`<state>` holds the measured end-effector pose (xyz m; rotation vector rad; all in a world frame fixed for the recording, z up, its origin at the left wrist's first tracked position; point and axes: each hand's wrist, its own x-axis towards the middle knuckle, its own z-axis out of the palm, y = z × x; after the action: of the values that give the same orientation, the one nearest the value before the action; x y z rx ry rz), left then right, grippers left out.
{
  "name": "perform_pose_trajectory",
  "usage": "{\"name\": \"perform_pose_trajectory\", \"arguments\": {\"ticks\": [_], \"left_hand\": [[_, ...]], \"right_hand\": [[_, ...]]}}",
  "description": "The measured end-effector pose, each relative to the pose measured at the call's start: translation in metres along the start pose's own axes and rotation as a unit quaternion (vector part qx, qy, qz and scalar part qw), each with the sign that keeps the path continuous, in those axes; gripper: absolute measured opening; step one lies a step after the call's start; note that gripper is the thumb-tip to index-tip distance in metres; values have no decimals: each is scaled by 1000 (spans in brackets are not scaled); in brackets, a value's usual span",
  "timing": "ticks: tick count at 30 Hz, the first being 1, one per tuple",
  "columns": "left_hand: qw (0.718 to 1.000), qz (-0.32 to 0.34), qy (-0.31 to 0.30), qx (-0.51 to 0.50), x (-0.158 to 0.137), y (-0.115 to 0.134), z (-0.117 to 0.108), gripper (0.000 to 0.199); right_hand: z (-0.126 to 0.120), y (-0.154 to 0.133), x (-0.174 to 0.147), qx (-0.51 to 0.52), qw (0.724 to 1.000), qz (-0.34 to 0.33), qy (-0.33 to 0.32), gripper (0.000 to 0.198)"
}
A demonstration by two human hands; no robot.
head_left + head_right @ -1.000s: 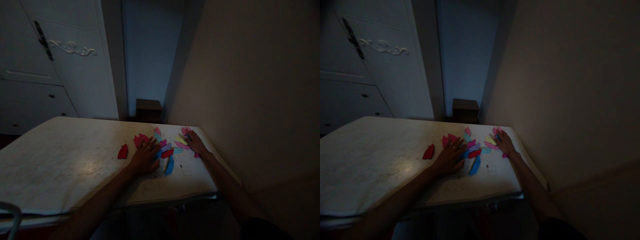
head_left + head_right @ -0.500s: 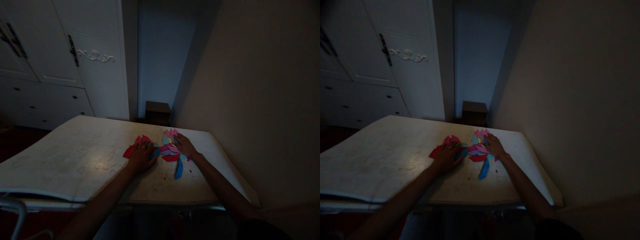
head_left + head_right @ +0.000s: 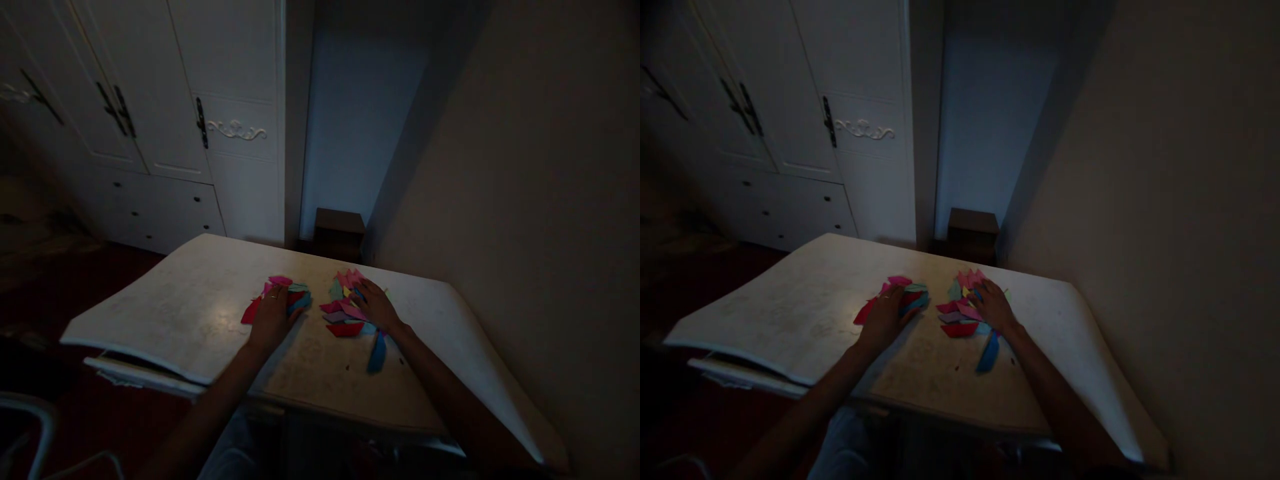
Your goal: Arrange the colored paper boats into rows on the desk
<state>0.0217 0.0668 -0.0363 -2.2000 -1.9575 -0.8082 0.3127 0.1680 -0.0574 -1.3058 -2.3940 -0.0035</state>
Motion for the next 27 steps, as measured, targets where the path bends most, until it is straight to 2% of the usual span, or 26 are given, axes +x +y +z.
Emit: {"name": "perform_pose_trajectory", "arguments": {"ticks": [5, 8, 13, 17, 20, 23, 25, 27], "left_hand": [[999, -32, 18, 12, 5, 7, -2, 51], [999, -13, 41, -1, 4, 8, -2, 48], [990, 13, 135, -43, -1, 2, -2, 34], [975, -33, 214, -44, -4, -3, -5, 33], [965, -90, 247, -14, -6, -6, -8, 37], [964, -140, 227, 4, -8, -8, -10, 40], [976, -138, 168, -5, -10, -8, -11, 44], [988, -111, 106, -31, -12, -4, -12, 55]], "right_hand": [[0, -1, 0, 19, 1000, 1, 22, 50], [-1, -1, -1, 45, 998, -22, 27, 46], [-5, 2, -2, 89, 995, -25, 40, 43], [-8, 2, -2, 110, 993, -7, 44, 46], [-9, -1, -2, 116, 992, 8, 45, 47], [-10, -4, -3, 118, 992, 20, 49, 50], [-8, -4, -3, 121, 991, 33, 49, 56], [-6, -3, -4, 126, 990, 46, 47, 62]]}}
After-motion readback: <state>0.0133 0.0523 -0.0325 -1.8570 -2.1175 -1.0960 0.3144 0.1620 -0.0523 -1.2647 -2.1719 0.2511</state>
